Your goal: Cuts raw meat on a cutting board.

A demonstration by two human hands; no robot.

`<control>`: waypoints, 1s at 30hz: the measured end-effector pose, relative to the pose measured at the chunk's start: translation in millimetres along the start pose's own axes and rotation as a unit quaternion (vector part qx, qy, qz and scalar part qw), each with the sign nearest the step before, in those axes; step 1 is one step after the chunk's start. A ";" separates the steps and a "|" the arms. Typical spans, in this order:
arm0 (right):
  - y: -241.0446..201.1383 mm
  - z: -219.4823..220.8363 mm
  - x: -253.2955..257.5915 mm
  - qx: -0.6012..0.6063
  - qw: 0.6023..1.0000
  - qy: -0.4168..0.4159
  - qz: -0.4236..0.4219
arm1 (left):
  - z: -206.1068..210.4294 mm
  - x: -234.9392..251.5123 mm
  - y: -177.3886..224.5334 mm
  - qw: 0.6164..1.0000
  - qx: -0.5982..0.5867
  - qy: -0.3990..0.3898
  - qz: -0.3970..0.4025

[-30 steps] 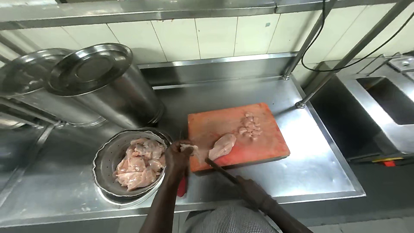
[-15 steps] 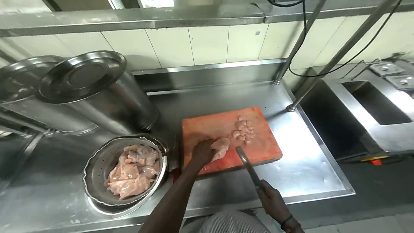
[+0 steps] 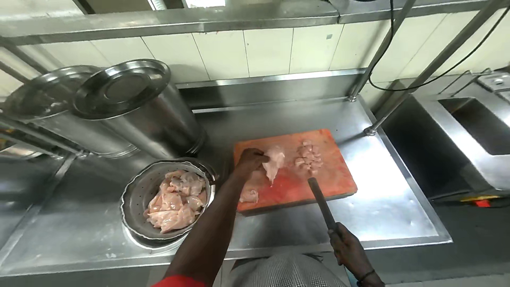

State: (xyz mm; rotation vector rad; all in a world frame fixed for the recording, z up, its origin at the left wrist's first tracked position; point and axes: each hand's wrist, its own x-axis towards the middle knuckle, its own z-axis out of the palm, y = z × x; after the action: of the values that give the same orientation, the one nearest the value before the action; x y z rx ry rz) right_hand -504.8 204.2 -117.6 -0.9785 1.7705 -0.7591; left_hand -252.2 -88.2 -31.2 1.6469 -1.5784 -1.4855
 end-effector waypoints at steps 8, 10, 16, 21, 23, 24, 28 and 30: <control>-5.2 5.1 1.8 -0.004 1.000 -0.011 -0.006 | -32.8 -57.8 -70.4 0.895 0.433 -0.104 0.037; -2.6 6.8 3.5 -0.008 1.000 -0.020 -0.004 | -29.8 -68.0 -93.2 0.903 0.420 -0.068 0.064; -14.0 7.1 9.1 -0.036 0.999 -0.040 -0.010 | -16.6 -88.4 -54.8 0.962 0.259 -0.035 0.079; -22.5 5.2 16.6 -0.029 0.998 -0.034 -0.041 | 5.7 -77.3 -28.2 0.988 -0.012 -0.014 0.155; -23.1 5.2 17.0 -0.017 0.999 -0.029 -0.039 | 11.7 -76.6 -23.3 0.984 -0.081 -0.008 0.160; -22.4 5.3 17.0 -0.013 0.999 -0.027 -0.039 | 11.7 -75.3 -25.7 0.986 -0.051 -0.003 0.161; -18.9 6.4 14.1 -0.022 0.999 -0.026 -0.026 | 7.9 -72.9 -50.8 0.961 0.271 -0.025 0.050; -16.4 7.8 12.5 -0.026 0.999 -0.027 -0.026 | 9.8 -73.9 -63.7 0.938 0.344 -0.024 -0.016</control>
State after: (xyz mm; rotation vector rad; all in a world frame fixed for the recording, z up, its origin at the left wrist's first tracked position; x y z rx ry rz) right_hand -495.8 184.7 -112.3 -1.0732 1.7319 -0.7150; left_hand -216.3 -1.5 -59.6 1.9968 -2.2795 -1.0353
